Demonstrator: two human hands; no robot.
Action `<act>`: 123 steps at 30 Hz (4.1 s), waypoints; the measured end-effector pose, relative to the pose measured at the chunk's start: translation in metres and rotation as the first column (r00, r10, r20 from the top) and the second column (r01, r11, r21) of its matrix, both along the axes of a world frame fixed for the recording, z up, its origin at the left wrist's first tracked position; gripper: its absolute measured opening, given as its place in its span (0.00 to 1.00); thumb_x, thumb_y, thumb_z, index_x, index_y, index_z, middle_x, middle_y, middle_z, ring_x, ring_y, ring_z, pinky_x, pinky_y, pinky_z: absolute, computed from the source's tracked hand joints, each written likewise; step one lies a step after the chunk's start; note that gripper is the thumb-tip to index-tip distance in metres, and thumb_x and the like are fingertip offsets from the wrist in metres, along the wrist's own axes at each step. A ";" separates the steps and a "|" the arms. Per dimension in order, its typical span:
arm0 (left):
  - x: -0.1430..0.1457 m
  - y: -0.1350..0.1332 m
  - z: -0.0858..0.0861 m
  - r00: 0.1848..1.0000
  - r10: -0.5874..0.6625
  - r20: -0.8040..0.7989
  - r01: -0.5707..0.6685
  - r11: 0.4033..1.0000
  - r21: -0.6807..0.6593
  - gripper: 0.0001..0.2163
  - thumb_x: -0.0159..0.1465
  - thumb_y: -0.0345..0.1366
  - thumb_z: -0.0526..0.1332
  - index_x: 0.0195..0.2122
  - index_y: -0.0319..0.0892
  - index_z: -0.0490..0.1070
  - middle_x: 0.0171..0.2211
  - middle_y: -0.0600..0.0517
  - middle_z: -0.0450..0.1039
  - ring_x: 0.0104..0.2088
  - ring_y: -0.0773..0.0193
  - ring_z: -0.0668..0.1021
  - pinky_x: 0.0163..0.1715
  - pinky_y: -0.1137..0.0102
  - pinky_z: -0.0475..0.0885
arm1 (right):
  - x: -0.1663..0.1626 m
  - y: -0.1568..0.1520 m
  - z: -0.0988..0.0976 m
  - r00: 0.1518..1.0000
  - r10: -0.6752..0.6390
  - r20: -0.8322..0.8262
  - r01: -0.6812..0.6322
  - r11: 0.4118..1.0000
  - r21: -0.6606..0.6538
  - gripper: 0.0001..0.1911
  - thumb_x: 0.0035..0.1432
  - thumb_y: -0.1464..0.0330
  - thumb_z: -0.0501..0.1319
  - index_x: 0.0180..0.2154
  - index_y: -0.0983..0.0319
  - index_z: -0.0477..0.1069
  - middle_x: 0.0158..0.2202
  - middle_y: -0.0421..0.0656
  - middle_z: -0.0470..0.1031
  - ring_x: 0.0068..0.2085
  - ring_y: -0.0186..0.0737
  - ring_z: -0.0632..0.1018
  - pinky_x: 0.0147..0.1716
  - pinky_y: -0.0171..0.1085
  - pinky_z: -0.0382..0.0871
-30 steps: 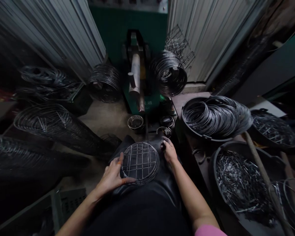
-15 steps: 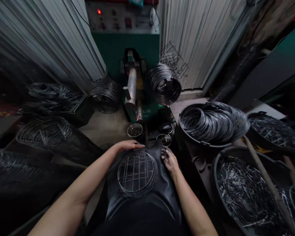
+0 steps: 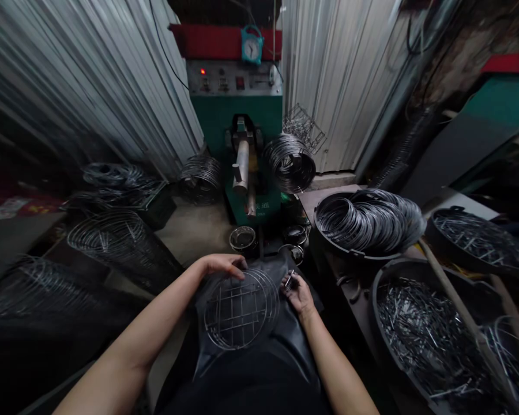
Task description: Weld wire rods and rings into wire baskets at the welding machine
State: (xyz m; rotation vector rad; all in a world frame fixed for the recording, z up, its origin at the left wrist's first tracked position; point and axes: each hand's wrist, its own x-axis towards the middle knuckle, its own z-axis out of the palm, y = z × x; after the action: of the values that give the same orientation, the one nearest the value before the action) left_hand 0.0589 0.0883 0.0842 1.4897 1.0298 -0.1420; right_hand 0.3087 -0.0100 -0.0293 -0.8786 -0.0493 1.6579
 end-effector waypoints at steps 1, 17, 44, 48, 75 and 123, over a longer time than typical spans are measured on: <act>-0.001 -0.005 0.002 1.000 0.006 0.007 -0.006 1.000 0.015 0.22 0.39 0.44 0.70 0.34 0.41 0.69 0.27 0.58 0.69 0.28 0.68 0.71 0.23 0.75 0.63 | -0.001 -0.003 0.001 1.000 -0.003 0.007 0.003 1.000 0.016 0.06 0.45 0.73 0.62 0.29 0.62 0.68 0.24 0.38 0.72 0.25 0.32 0.74 0.24 0.32 0.71; -0.034 -0.073 0.059 0.997 -0.034 -0.066 0.060 0.892 0.447 0.31 0.40 0.45 0.69 0.46 0.41 0.66 0.45 0.49 0.70 0.47 0.56 0.71 0.47 0.67 0.65 | 0.005 -0.026 0.033 0.999 -0.047 -0.003 0.047 0.981 0.190 0.06 0.45 0.70 0.61 0.27 0.61 0.63 0.19 0.34 0.63 0.23 0.29 0.69 0.22 0.30 0.67; 0.003 -0.050 0.033 0.971 0.239 0.025 -0.093 0.276 0.957 0.28 0.43 0.40 0.69 0.47 0.40 0.67 0.54 0.40 0.61 0.56 0.45 0.61 0.55 0.54 0.58 | -0.040 0.034 0.131 0.019 -0.038 0.999 -0.678 0.734 0.041 0.12 0.37 0.74 0.64 0.29 0.60 0.67 0.22 0.33 0.67 0.25 0.31 0.67 0.24 0.29 0.58; 0.009 -0.043 0.028 0.968 0.251 0.001 -0.077 0.291 0.954 0.29 0.43 0.40 0.68 0.47 0.40 0.66 0.55 0.40 0.60 0.56 0.45 0.61 0.54 0.54 0.58 | -0.063 0.055 0.130 -0.056 -0.110 0.992 -0.638 0.768 0.050 0.10 0.39 0.76 0.61 0.27 0.60 0.63 0.21 0.33 0.65 0.24 0.30 0.66 0.23 0.28 0.57; 0.004 0.011 0.009 0.955 0.262 0.140 -0.243 0.415 0.877 0.29 0.41 0.41 0.69 0.46 0.42 0.67 0.53 0.42 0.61 0.55 0.47 0.64 0.55 0.55 0.61 | -0.056 0.093 0.113 -0.134 -0.359 0.924 -0.895 0.443 0.042 0.13 0.50 0.78 0.58 0.38 0.61 0.73 0.35 0.44 0.76 0.37 0.38 0.76 0.38 0.34 0.69; 0.001 0.091 0.007 0.903 0.362 0.230 -0.367 0.376 0.851 0.29 0.41 0.42 0.70 0.45 0.39 0.68 0.50 0.43 0.63 0.53 0.51 0.67 0.52 0.61 0.64 | -0.062 0.131 0.111 0.061 -0.412 0.909 -0.592 0.718 0.365 0.12 0.54 0.67 0.60 0.42 0.60 0.71 0.42 0.45 0.75 0.43 0.41 0.75 0.44 0.38 0.68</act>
State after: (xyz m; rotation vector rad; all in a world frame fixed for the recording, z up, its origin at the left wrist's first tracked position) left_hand 0.0597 0.1788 0.0909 2.1159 1.5238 0.8846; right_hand 0.2464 0.1211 0.0815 -1.2479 -1.7490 0.5581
